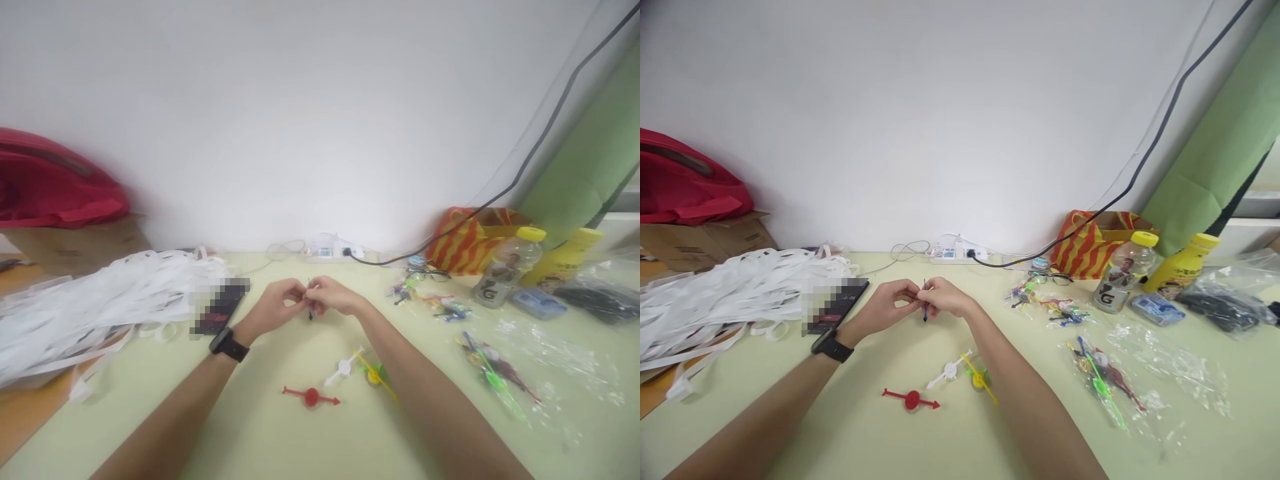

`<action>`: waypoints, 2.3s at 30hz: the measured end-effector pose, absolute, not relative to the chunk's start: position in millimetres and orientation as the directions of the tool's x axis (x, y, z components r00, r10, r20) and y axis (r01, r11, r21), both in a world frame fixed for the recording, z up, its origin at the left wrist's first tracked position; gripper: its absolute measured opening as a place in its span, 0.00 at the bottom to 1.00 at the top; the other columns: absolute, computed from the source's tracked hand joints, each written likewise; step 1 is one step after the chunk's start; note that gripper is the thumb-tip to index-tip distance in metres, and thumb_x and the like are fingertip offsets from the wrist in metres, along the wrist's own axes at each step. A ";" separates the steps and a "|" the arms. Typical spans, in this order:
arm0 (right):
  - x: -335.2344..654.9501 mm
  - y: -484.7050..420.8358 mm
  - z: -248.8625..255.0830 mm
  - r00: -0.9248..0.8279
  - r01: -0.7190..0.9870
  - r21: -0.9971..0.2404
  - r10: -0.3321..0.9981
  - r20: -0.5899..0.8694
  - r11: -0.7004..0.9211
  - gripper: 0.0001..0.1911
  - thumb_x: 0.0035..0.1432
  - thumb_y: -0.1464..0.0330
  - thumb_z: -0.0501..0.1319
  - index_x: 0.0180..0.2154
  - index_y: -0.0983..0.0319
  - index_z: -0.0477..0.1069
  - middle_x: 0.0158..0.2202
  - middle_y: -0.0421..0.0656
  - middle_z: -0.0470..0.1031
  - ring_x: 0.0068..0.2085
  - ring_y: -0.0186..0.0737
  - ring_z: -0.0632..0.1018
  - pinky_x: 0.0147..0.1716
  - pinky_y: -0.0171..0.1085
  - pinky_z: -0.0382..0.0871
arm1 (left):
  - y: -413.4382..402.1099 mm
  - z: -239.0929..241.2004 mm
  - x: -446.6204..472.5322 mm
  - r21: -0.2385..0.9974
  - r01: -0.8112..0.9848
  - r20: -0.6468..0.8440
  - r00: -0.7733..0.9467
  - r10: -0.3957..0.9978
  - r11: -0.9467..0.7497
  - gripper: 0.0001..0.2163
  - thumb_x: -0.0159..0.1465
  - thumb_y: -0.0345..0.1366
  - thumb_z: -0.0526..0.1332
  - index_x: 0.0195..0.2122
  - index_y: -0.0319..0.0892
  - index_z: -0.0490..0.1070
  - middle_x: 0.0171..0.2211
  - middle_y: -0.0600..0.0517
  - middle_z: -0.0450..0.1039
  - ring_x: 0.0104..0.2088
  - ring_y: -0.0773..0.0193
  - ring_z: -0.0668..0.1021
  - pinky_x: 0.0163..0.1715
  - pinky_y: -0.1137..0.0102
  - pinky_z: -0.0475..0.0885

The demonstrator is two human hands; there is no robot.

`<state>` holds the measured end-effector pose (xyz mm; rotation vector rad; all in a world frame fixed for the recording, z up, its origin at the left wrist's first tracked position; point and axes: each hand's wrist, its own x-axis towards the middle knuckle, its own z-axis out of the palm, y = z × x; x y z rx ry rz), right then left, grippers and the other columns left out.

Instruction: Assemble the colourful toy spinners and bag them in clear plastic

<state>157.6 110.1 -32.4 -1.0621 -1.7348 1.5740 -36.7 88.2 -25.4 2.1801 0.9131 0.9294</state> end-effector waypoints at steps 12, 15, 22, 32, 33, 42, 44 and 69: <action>166.8 112.2 -26.6 -0.412 0.467 -0.883 0.896 -0.166 0.051 0.08 0.54 0.71 0.62 0.33 0.58 0.62 0.21 0.37 0.71 0.20 0.36 0.71 0.19 0.33 0.64 | 103.5 -40.6 -47.6 0.671 0.487 0.414 0.379 0.828 -0.559 0.07 0.63 0.40 0.65 0.33 0.43 0.73 0.33 0.51 0.78 0.33 0.61 0.78 0.35 0.67 0.76; 180.5 109.9 -19.7 -0.373 0.626 -0.774 0.908 -0.192 0.093 0.15 0.44 0.74 0.68 0.31 0.58 0.64 0.26 0.43 0.75 0.25 0.42 0.76 0.22 0.36 0.66 | 107.5 -47.5 -51.9 0.626 0.537 0.442 0.352 0.825 -0.565 0.09 0.64 0.44 0.65 0.34 0.44 0.74 0.35 0.50 0.79 0.35 0.59 0.79 0.38 0.65 0.76; 180.6 72.4 23.5 -0.611 0.767 -0.517 0.680 -0.405 0.381 0.19 0.27 0.69 0.80 0.20 0.59 0.73 0.25 0.40 0.77 0.28 0.45 0.78 0.23 0.36 0.64 | 117.4 -68.2 -66.8 0.534 0.643 0.466 0.318 0.826 -0.549 0.10 0.64 0.46 0.66 0.39 0.47 0.80 0.43 0.48 0.82 0.46 0.51 0.81 0.50 0.58 0.75; 156.2 53.6 38.2 -0.426 0.881 -0.181 0.566 -0.705 0.437 0.10 0.41 0.74 0.73 0.24 0.63 0.72 0.35 0.42 0.82 0.38 0.48 0.82 0.36 0.41 0.74 | 120.0 -70.3 -67.4 0.565 0.691 0.367 0.279 0.887 -0.451 0.15 0.65 0.47 0.63 0.47 0.45 0.81 0.50 0.48 0.82 0.51 0.51 0.80 0.56 0.58 0.73; 157.7 53.9 37.7 -0.417 0.888 -0.174 0.589 -0.693 0.425 0.09 0.42 0.74 0.72 0.23 0.63 0.72 0.36 0.43 0.82 0.39 0.49 0.82 0.36 0.41 0.75 | 120.6 -70.6 -66.5 0.556 0.695 0.368 0.286 0.885 -0.456 0.15 0.66 0.47 0.63 0.46 0.45 0.81 0.49 0.47 0.82 0.50 0.51 0.81 0.55 0.58 0.74; 180.8 75.8 26.8 -0.608 0.707 -0.586 0.764 -0.218 0.396 0.08 0.50 0.75 0.64 0.34 0.61 0.71 0.38 0.44 0.81 0.37 0.42 0.80 0.30 0.34 0.68 | 112.6 -49.6 -55.7 0.522 0.720 0.456 0.219 0.863 -0.458 0.20 0.67 0.49 0.63 0.54 0.44 0.76 0.56 0.44 0.77 0.58 0.47 0.76 0.60 0.52 0.69; 182.0 83.5 21.9 -0.557 0.510 -0.817 0.827 -0.076 0.268 0.07 0.53 0.74 0.61 0.37 0.60 0.68 0.34 0.42 0.79 0.33 0.37 0.77 0.27 0.32 0.66 | 103.5 -30.8 -50.2 0.601 0.625 0.478 0.218 0.851 -0.498 0.18 0.69 0.49 0.61 0.53 0.43 0.76 0.54 0.45 0.78 0.53 0.51 0.79 0.57 0.56 0.74; 189.8 86.5 6.7 -0.389 0.861 -0.427 0.899 -0.201 0.277 0.11 0.54 0.68 0.65 0.41 0.63 0.74 0.48 0.54 0.79 0.45 0.51 0.79 0.37 0.39 0.68 | 101.9 -8.9 -77.1 0.420 0.719 0.051 0.590 0.806 -0.554 0.06 0.59 0.41 0.66 0.33 0.47 0.81 0.35 0.52 0.81 0.34 0.58 0.80 0.35 0.68 0.71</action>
